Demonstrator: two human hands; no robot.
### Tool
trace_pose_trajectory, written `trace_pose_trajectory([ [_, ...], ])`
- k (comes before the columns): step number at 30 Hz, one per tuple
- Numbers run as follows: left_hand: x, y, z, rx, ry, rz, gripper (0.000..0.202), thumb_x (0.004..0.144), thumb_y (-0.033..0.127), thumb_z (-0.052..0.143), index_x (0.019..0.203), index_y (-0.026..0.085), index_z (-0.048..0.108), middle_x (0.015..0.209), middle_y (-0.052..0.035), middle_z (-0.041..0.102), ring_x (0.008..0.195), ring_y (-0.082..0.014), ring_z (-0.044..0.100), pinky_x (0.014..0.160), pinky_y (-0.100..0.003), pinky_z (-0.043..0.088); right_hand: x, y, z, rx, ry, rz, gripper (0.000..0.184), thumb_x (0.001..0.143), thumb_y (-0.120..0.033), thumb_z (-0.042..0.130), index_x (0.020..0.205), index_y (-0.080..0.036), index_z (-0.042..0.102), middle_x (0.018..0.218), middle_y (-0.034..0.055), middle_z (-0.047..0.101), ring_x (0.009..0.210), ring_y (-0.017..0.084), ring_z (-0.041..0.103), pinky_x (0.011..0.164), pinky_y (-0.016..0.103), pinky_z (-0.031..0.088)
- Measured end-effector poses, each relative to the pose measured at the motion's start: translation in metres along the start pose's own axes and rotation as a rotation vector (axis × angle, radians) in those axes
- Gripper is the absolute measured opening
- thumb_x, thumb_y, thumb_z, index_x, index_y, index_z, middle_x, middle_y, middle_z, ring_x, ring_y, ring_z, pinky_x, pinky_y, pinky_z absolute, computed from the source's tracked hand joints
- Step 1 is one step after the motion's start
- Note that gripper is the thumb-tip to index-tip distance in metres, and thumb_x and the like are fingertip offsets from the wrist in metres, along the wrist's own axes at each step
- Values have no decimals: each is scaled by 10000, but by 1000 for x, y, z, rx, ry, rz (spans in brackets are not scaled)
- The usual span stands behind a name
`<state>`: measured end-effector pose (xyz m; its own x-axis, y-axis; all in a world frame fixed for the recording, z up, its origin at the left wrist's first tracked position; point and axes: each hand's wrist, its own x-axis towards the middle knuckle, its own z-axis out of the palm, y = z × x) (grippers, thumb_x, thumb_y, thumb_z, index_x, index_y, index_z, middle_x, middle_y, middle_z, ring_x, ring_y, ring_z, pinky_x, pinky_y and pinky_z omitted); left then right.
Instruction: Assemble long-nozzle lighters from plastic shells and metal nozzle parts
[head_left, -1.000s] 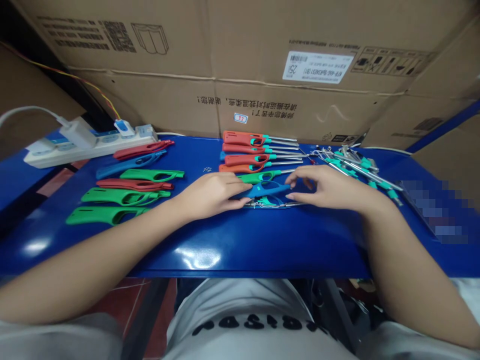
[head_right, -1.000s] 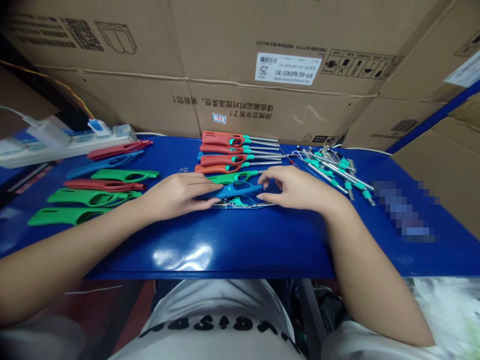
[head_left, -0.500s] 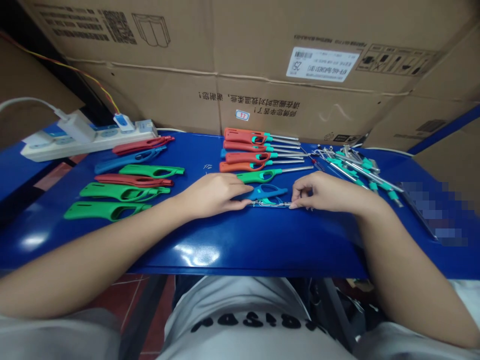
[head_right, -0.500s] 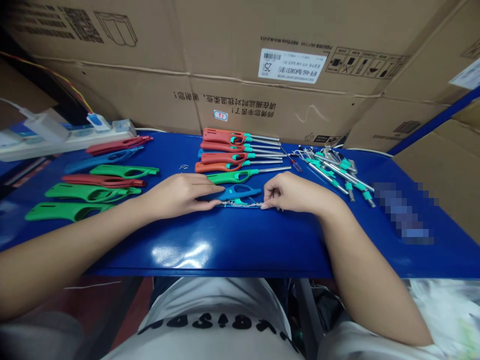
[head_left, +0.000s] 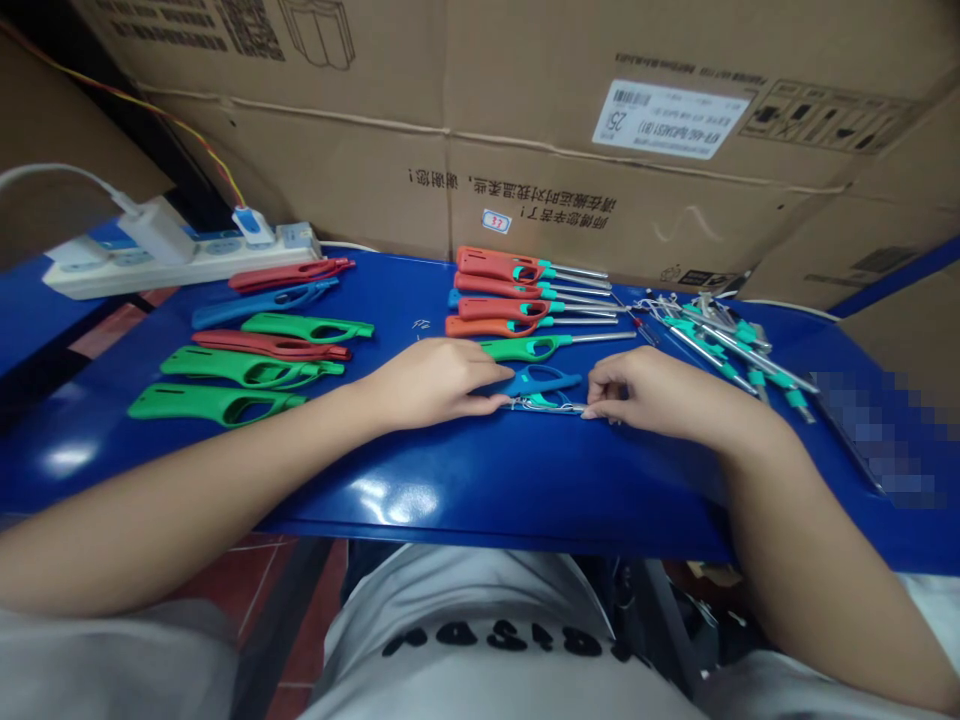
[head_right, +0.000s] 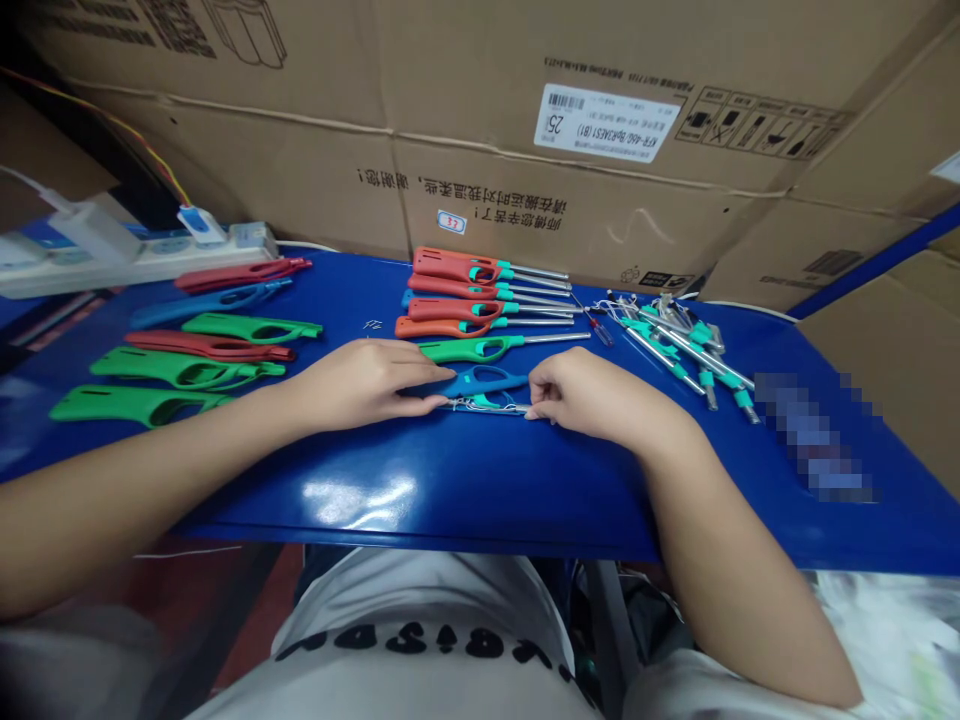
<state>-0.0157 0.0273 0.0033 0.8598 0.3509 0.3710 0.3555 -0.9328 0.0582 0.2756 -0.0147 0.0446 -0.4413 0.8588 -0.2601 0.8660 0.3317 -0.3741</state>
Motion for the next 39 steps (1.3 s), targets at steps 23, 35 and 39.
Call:
trace_pose_trajectory([
  [23,1,3,-2,-31,1,-37,314,981,394,591,1128,161,744,988,-88,786,886,-208,746,784,-281,569,12,-16,16,23,162,-325,176,946,-230,542,830,-189,667,806,48,690,697,159,593,657,274,423],
  [35,1,3,-2,-29,1,-40,323,982,405,589,1137,166,741,996,-83,785,886,-208,742,776,-280,562,14,-18,21,-54,184,-323,206,961,-279,551,808,-184,650,804,48,668,711,163,585,657,282,420],
  [39,0,0,-4,-18,27,-60,321,986,421,580,1132,185,741,1017,-77,784,915,-197,741,786,-264,558,11,-15,16,-2,301,-347,195,968,-302,555,849,-198,671,797,45,677,709,168,605,670,291,450],
])
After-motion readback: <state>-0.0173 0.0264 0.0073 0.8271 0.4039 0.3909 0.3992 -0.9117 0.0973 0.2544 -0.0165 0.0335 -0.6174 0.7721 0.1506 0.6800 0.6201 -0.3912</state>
